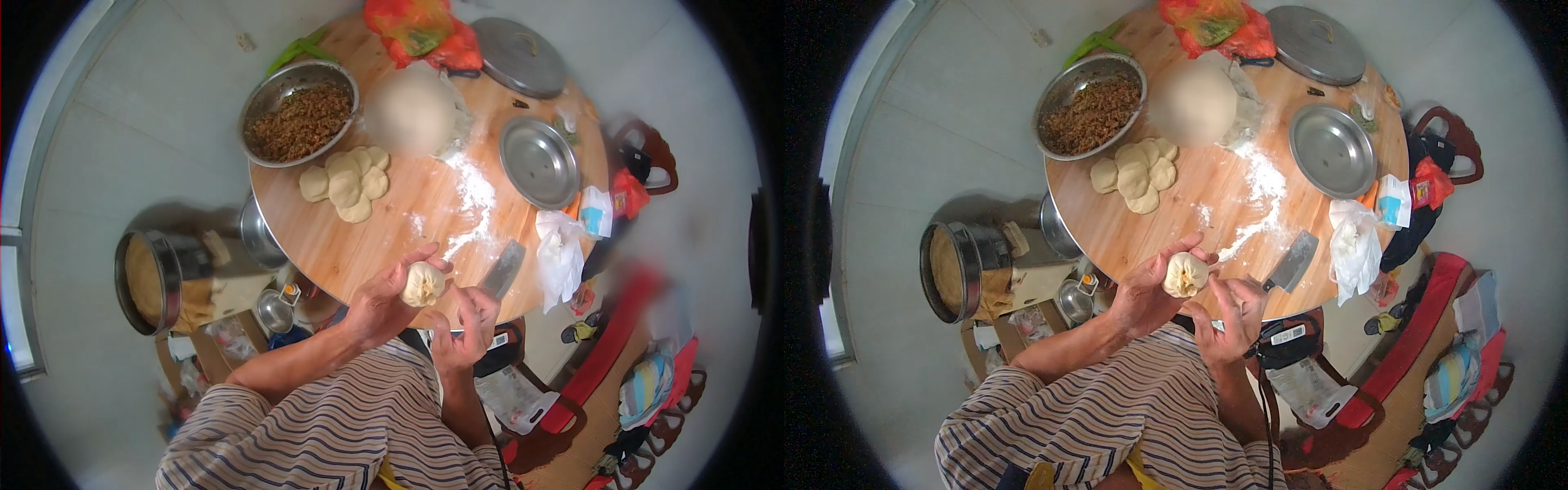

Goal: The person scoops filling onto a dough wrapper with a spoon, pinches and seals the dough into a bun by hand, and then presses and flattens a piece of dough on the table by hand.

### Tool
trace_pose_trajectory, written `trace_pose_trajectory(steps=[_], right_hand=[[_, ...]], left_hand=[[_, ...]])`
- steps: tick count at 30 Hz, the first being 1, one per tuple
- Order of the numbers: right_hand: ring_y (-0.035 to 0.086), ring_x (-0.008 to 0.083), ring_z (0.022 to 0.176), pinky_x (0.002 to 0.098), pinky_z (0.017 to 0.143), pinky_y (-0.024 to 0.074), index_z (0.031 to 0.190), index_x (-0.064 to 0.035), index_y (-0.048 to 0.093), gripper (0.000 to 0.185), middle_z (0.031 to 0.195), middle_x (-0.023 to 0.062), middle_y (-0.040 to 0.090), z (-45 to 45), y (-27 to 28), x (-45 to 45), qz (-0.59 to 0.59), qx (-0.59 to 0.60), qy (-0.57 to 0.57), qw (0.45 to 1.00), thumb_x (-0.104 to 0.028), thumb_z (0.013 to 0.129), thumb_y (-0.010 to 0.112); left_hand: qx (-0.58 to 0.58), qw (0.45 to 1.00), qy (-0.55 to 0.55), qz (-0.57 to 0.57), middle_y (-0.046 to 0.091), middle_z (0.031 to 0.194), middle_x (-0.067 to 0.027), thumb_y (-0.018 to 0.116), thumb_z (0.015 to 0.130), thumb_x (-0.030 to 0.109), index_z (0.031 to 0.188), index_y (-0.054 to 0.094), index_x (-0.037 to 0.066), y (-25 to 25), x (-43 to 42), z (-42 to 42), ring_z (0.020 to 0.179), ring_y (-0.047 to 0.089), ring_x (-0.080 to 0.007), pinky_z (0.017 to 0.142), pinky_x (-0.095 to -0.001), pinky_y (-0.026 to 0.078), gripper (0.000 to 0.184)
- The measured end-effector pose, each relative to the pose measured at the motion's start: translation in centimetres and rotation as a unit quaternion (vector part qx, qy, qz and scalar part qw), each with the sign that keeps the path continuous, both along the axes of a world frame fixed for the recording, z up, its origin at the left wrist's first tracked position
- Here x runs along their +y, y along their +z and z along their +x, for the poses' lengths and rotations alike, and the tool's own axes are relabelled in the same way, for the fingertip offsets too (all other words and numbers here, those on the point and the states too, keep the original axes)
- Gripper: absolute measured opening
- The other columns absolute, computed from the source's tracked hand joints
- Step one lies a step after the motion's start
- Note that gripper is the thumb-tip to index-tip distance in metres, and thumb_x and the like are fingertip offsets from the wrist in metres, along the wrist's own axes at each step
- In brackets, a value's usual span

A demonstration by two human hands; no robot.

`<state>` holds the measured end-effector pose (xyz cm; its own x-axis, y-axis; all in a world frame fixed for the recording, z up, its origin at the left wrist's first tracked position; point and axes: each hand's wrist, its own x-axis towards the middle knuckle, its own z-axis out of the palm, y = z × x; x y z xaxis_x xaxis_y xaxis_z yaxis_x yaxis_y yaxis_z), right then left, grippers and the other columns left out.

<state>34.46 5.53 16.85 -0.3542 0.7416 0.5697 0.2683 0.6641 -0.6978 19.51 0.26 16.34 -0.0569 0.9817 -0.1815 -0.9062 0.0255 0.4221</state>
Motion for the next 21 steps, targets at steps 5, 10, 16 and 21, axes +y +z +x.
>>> trace_pose_trajectory(steps=[5,10,16,21], right_hand=[[0.060,0.0277,0.091,0.0373,0.078,0.0500,0.116,0.0011,0.074,0.035,0.099,0.0109,0.059,-0.8,1.3,-0.3,-0.001,-0.001,-0.012,1.000,0.005,0.082,0.079],[0.061,0.0270,0.092,0.0376,0.079,0.0505,0.114,-0.0008,0.076,0.037,0.099,0.0095,0.060,-1.4,1.4,-0.7,-0.021,-0.012,-0.048,0.999,0.009,0.078,0.080],[0.059,0.0282,0.093,0.0435,0.084,0.0501,0.112,-0.0073,0.079,0.035,0.098,0.0052,0.062,-1.7,1.4,-0.9,-0.024,-0.018,-0.089,0.996,-0.010,0.079,0.089],[0.060,0.0273,0.093,0.0451,0.085,0.0497,0.110,-0.0089,0.080,0.030,0.097,0.0038,0.063,-1.6,2.0,-0.5,0.027,-0.059,-0.102,0.993,-0.014,0.081,0.087]], left_hand=[[-0.003,1.000,0.016,0.020,0.060,0.145,-0.0105,0.056,0.105,0.049,0.153,0.046,0.008,-0.1,0.5,0.2,0.145,0.046,-0.0256,0.124,-0.0454,0.033,0.064],[0.017,0.999,0.021,0.024,0.055,0.151,-0.0132,0.058,0.104,0.048,0.147,0.051,0.009,0.1,0.4,0.6,0.142,0.050,-0.0250,0.122,-0.0450,0.038,0.059],[0.058,0.998,0.029,0.020,0.046,0.158,-0.0155,0.061,0.103,0.045,0.144,0.050,0.010,0.5,0.4,0.7,0.142,0.049,-0.0260,0.121,-0.0456,0.039,0.054],[0.096,0.994,0.040,0.035,0.046,0.158,-0.0174,0.059,0.105,0.042,0.143,0.050,0.009,0.4,0.5,0.9,0.145,0.046,-0.0268,0.122,-0.0452,0.036,0.052]])
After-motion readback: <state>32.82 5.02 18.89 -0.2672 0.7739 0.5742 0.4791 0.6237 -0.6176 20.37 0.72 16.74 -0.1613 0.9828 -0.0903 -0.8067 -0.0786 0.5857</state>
